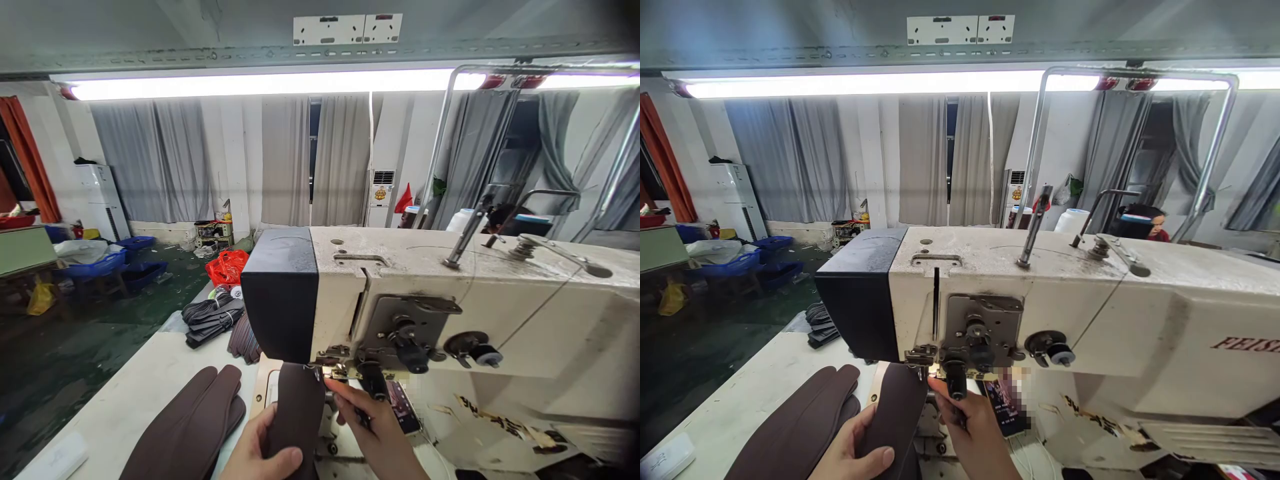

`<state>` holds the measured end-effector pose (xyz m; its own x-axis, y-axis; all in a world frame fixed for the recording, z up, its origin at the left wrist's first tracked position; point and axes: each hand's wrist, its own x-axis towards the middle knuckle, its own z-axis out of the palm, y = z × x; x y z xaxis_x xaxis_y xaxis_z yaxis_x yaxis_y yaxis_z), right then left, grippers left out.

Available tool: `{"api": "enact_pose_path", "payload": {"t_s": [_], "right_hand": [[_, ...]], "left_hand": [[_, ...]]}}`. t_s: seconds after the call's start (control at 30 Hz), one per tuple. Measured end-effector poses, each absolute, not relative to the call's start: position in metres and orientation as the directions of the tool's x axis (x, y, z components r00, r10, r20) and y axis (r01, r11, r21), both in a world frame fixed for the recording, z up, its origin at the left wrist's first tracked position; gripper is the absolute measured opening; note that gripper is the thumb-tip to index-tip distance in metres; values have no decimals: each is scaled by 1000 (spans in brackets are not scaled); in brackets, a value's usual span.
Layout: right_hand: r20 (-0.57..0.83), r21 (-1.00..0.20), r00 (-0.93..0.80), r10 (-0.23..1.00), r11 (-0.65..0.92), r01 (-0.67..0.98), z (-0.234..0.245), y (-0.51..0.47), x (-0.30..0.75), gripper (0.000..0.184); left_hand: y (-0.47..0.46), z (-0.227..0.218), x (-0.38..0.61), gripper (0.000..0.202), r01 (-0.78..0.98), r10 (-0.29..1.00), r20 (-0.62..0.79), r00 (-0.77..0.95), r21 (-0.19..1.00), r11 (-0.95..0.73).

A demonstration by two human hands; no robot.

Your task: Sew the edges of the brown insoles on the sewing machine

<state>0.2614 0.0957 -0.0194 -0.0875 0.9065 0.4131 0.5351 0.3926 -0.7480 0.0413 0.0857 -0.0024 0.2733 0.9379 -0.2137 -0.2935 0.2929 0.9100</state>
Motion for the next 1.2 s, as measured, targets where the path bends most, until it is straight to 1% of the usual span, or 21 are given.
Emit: {"api": "enact_pose_path", "payload": {"t_s": [0.17, 0.27, 0.33, 0.43, 0.53, 0.6, 0.7, 0.83, 1.0, 1.2], "right_hand": [[440, -724, -73, 895, 402, 560, -19, 97, 259, 35], [416, -737, -80, 906, 387, 554, -20, 97, 259, 35], [393, -751, -94, 914, 379, 540, -19, 96, 260, 36], [406, -747, -103, 908, 395, 535, -17, 95, 259, 36], [424, -730, -89, 901, 398, 556, -16, 95, 258, 36], [419, -724, -80, 904, 386, 571, -16, 96, 258, 36], [414, -730, -74, 907, 380, 569, -16, 96, 258, 37], [412, -743, -60, 909, 374, 556, -19, 96, 258, 37], [407, -745, -45, 913, 360, 561, -22, 96, 257, 37], [420, -761, -38, 907, 375, 529, -24, 99, 258, 39]], "left_hand": [[89, 0, 60, 60, -320, 966, -129, 223, 927, 197], [90, 1, 69, 56, -305, 978, -106, 181, 939, 158], [90, 2, 75, 55, -325, 977, -85, 195, 934, 146], [90, 2, 80, 53, -376, 971, -49, 235, 916, 137], [93, 3, 79, 50, -372, 964, -101, 248, 908, 191], [97, 4, 75, 50, -317, 949, -137, 285, 920, 229], [104, 6, 67, 49, -231, 918, -139, 371, 944, 237], [113, 14, 60, 49, -226, 886, -138, 442, 939, 259], [126, 21, 61, 42, -232, 894, -133, 427, 940, 251], [145, 23, 65, 32, -262, 907, -197, 373, 915, 306]]}}
